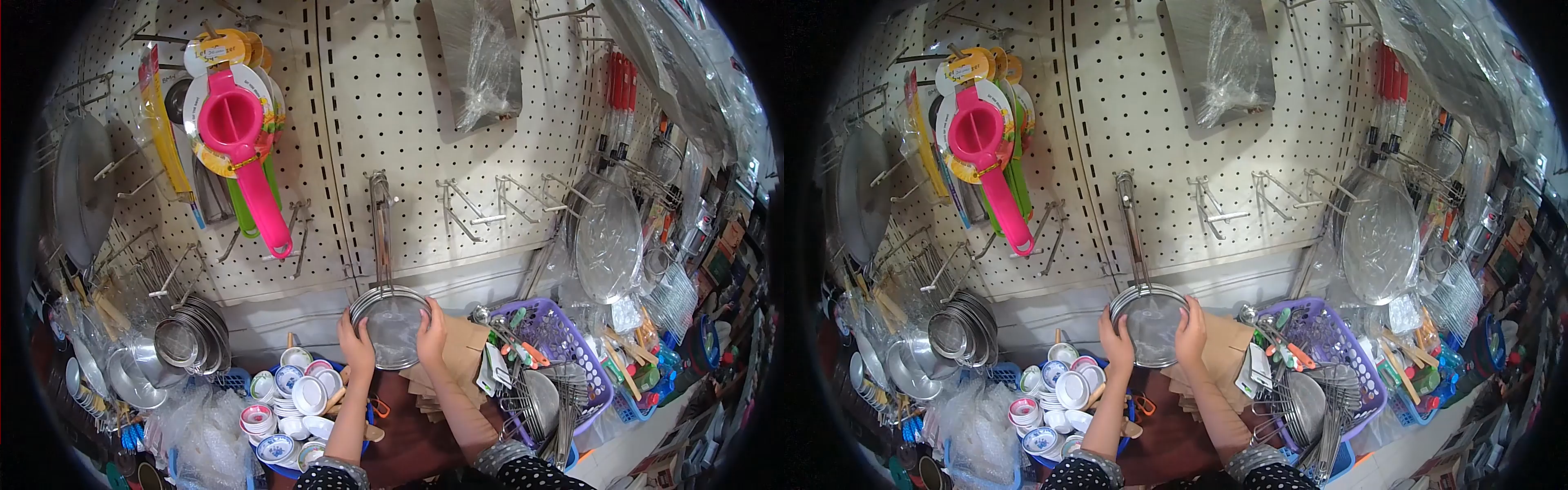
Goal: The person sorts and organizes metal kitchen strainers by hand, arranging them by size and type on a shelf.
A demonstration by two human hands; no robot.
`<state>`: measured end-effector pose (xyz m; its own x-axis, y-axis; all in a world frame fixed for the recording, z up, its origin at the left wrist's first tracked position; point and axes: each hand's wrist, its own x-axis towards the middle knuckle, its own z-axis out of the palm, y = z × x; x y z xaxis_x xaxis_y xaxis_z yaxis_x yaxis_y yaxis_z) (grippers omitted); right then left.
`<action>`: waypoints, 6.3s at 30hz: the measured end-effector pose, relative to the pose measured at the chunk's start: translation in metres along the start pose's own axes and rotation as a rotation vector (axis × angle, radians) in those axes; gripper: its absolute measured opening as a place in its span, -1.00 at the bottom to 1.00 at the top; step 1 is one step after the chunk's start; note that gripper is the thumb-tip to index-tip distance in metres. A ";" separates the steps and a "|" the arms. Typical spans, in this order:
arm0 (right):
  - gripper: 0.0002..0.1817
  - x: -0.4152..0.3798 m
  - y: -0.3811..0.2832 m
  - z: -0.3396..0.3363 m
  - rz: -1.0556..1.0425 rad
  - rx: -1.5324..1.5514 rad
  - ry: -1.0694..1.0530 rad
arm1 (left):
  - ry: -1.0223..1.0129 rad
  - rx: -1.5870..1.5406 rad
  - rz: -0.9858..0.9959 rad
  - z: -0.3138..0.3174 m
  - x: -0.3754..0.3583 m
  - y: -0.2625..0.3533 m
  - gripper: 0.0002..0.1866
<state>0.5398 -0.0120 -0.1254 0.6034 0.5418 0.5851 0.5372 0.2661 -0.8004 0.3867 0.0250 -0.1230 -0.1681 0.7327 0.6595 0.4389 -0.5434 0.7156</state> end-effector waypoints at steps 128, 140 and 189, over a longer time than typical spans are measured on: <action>-0.24 -0.092 0.178 -0.403 0.202 -0.902 -0.454 | -0.929 -0.511 0.858 0.098 -0.258 0.341 -0.63; -0.27 -0.056 0.129 -0.389 0.407 -0.804 -0.429 | -0.824 -0.548 0.923 0.038 -0.243 0.346 -0.83; -0.88 -0.124 -0.153 -0.258 0.130 -0.079 -0.343 | -0.478 -0.207 -0.329 -0.195 -0.149 0.207 -0.79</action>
<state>0.5350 -0.3260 -0.0415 0.4446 0.8062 0.3904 0.5206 0.1222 -0.8450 0.3306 -0.2762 -0.0282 0.1695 0.9520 0.2551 0.2425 -0.2912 0.9254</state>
